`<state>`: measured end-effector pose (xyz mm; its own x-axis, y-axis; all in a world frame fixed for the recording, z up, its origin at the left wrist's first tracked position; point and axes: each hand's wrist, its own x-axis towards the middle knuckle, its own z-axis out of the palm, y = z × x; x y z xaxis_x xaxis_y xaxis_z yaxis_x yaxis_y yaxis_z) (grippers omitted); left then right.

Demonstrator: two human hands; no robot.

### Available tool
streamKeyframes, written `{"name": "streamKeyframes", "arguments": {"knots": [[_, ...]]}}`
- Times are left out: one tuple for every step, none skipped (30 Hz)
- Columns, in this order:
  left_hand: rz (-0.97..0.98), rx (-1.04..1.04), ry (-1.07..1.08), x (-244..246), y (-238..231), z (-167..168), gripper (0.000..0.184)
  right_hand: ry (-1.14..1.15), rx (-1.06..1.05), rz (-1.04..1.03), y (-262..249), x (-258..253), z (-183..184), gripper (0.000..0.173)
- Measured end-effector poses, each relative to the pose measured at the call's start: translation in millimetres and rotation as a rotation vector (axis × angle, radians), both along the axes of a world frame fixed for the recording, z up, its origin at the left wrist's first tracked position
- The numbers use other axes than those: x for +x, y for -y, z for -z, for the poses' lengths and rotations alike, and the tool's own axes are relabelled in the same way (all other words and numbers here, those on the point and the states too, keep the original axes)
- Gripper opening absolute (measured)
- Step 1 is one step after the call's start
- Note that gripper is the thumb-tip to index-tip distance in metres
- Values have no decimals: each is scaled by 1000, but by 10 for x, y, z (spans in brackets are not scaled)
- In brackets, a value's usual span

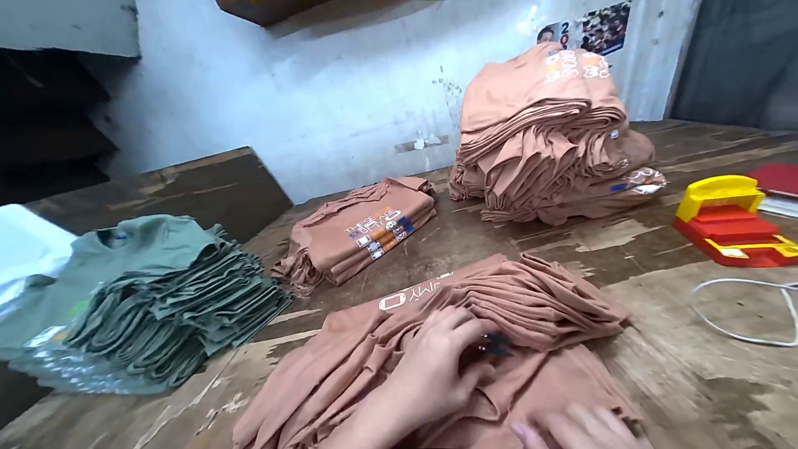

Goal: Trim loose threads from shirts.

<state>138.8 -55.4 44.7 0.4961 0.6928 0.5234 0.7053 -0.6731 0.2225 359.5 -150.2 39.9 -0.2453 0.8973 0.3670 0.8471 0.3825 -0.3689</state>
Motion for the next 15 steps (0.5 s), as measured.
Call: {"name": "streamKeyframes", "arguments": {"knots": [[24, 30, -12, -11, 48, 24, 35, -57, 15, 14, -111, -36, 52, 43], [44, 87, -29, -27, 81, 55, 27, -113, 0, 5, -187, -67, 112, 36], [63, 148, -48, -46, 114, 81, 20, -168, -8, -9, -229, -86, 177, 27], [74, 207, -73, -64, 147, 86, 15, -214, 3, -22, -245, -87, 230, 21], [80, 257, -105, -83, 176, 68, 15, -260, 14, -33, -251, -72, 260, 18], [78, 294, -135, -94, 221, 41, 16, -303, 28, -38, -249, -46, 284, 16], [77, 315, -164, -90, 283, 19, 16, -339, 46, -38, -236, -16, 305, 15], [82, 333, -193, -70, 336, 5, 17, -366, 69, -36, -223, 8, 324, 14], [91, 348, -223, -36, 366, 1, 17, -378, 91, -39, -214, 22, 337, 13], [104, 368, -253, 4, 371, 7, 16, -372, 118, -50, -208, 23, 340, 13], [117, 379, -271, 43, 363, 23, 16, -339, 144, -58, -195, 12, 332, 13], [123, 376, -272, 73, 352, 43, 15, -276, 157, -62, -169, 3, 313, 13], [112, 350, -253, 86, 341, 56, 13, -200, 152, -63, -136, -2, 282, 14], [87, 295, -214, 83, 327, 55, 11, -129, 137, -55, -104, 1, 245, 18], [57, 208, -168, 64, 311, 45, 11, -76, 120, -31, -73, 5, 206, 27]]}}
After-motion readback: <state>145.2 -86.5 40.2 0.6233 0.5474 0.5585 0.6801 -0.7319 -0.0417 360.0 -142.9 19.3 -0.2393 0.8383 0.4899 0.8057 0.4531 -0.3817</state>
